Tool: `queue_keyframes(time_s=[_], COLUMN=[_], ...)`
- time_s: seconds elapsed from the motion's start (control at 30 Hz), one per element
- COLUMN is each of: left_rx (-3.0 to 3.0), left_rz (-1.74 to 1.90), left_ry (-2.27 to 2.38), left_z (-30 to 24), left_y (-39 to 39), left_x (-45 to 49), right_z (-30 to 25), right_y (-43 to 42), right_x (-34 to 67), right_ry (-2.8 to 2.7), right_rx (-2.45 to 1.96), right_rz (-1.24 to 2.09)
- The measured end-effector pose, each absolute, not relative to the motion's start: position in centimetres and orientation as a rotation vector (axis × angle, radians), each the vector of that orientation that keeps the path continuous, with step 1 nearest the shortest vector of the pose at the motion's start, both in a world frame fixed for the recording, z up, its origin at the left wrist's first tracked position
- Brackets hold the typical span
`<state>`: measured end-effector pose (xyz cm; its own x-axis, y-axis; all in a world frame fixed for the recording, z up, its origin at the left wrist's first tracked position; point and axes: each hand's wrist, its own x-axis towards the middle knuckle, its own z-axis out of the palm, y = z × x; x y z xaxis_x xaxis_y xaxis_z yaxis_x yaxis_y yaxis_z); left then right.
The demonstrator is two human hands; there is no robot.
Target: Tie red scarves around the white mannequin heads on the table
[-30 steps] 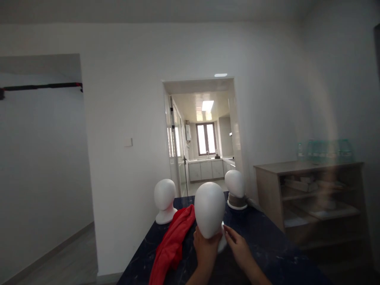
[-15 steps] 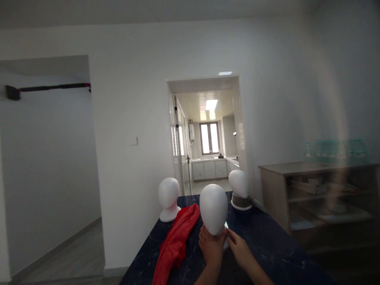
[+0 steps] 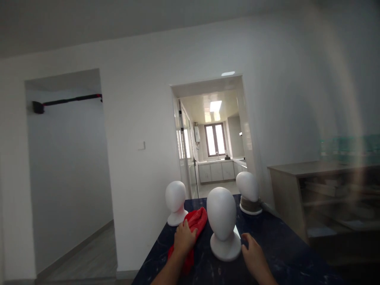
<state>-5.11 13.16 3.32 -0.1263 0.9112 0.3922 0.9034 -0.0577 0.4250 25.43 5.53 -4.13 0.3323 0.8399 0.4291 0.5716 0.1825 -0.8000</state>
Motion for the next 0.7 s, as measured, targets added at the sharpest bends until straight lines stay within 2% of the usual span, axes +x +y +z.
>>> queue_keyframes(time_s=[0.13, 0.27, 0.5, 0.7], left_rx=[1.953, 1.886, 1.809, 1.692], left_rz=[0.768, 0.779, 1.007, 1.198], left_ry=[2.268, 2.242, 2.03, 1.812], left_z=[2.6, 2.1, 3.5, 6.3], left_y=[15.5, 16.4, 17.4, 18.6], left_x=[-7.0, -7.8, -8.4, -8.4], right_z=[-5.1, -5.1, -3.8, -3.2], right_y=[6.1, 6.3, 4.9, 4.5], right_x=[26.5, 26.4, 24.2, 23.3], right_ry=[-1.355, -1.412, -1.514, -1.526], right_rx=[-1.582, -1.682, -1.952, -2.016], right_rz=[0.289, 0.2, -0.204, -0.28])
